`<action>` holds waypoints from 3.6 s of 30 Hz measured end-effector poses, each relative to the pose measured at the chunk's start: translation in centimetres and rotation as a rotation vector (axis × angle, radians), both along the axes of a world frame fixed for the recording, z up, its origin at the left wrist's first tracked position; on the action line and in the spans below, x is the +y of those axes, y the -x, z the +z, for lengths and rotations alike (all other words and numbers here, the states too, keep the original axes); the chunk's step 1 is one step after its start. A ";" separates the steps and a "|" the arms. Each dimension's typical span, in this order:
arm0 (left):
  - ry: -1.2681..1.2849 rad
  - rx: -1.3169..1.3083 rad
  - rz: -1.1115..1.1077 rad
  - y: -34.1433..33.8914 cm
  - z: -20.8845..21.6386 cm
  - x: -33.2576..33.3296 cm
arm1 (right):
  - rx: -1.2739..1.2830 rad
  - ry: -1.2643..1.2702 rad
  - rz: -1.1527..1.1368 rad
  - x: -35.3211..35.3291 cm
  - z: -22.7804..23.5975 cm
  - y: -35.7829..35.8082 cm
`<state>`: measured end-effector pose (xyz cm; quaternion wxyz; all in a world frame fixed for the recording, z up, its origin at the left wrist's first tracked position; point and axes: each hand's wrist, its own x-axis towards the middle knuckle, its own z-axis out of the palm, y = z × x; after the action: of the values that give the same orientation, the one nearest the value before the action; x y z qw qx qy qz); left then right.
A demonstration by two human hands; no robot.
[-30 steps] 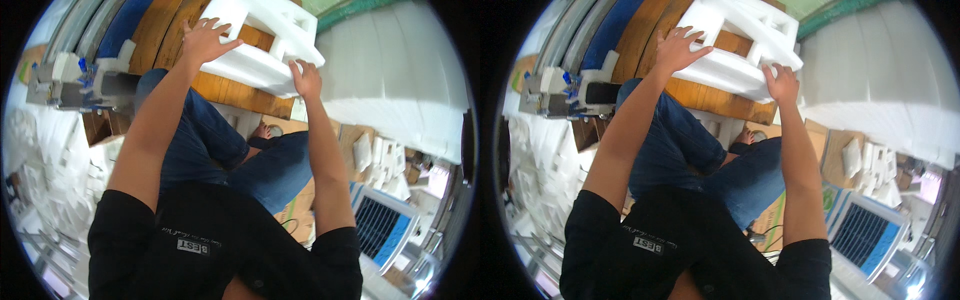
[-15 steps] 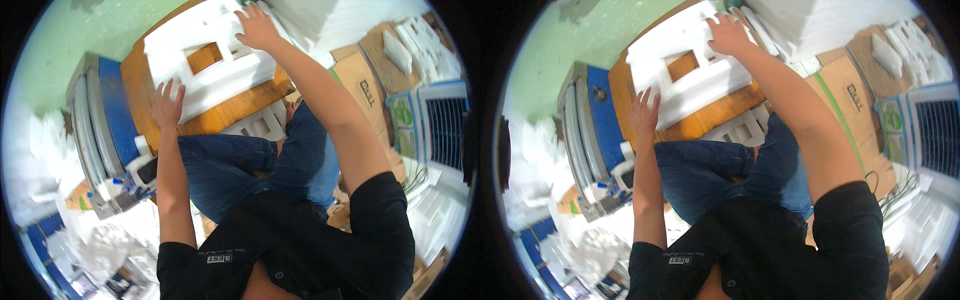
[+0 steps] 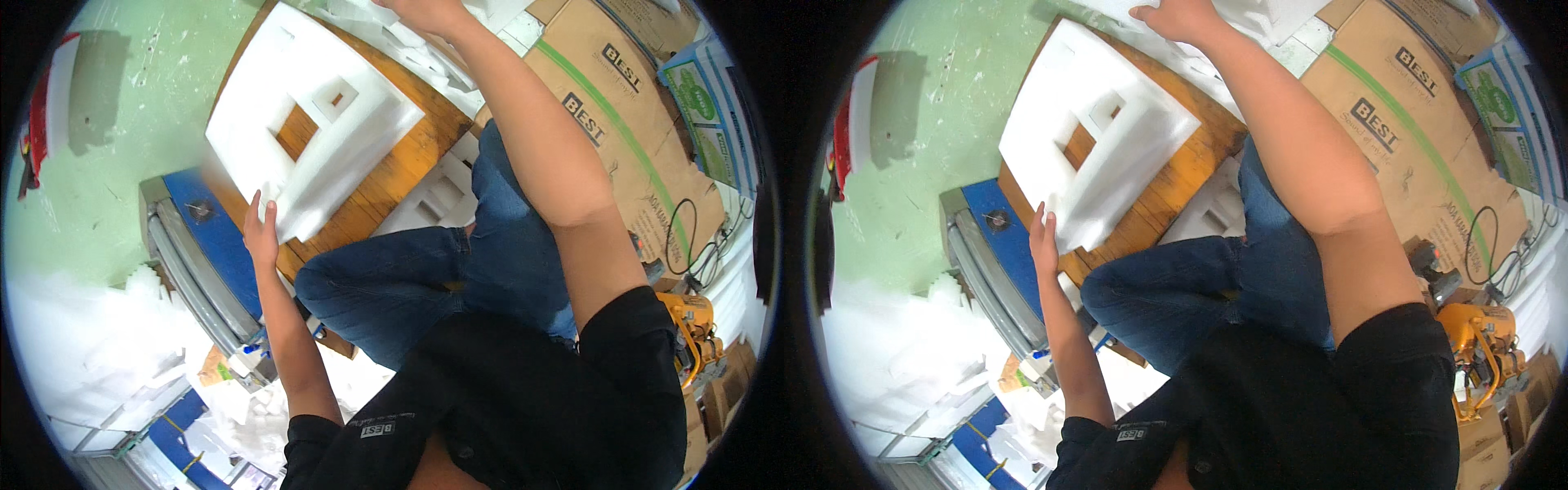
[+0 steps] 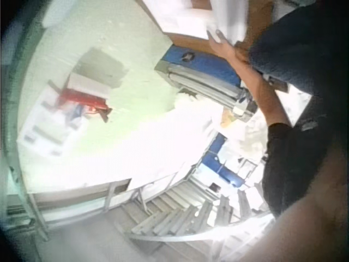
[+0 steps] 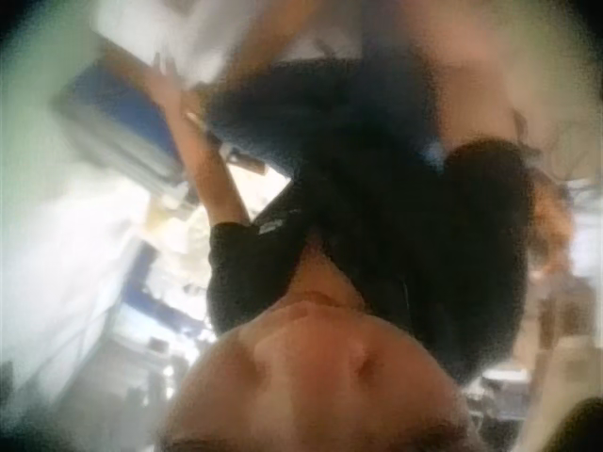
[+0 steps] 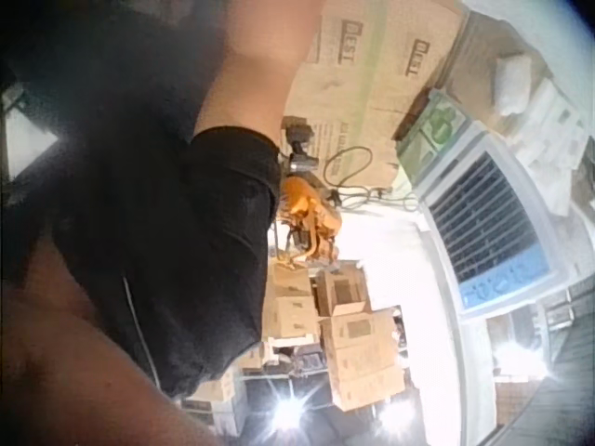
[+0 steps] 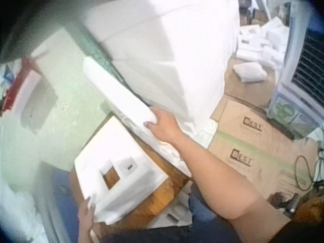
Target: The person sits on the floor and assembles white foam pieces into a larger structure. They pick up individual foam parts, align them, and press them together to form a multi-compartment foam assembly.
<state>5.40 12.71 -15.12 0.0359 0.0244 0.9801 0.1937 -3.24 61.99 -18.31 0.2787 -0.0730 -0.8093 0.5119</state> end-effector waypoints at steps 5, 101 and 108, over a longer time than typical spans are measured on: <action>-0.050 -0.074 0.074 5.8 3.3 5.9 | 0.082 0.105 -0.029 1.2 1.3 0.8; -0.336 0.291 0.152 -25.9 -6.9 -3.7 | 0.441 -0.848 1.383 -70.2 13.4 -2.8; -0.397 0.342 0.169 -25.8 -7.2 -3.7 | 0.531 -0.918 1.329 -81.7 13.5 -2.4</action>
<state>31.15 9.02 -22.35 -0.1518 -0.0188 0.9134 0.3771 -0.80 -19.75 -4.78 0.1027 0.6603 -0.7192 0.1902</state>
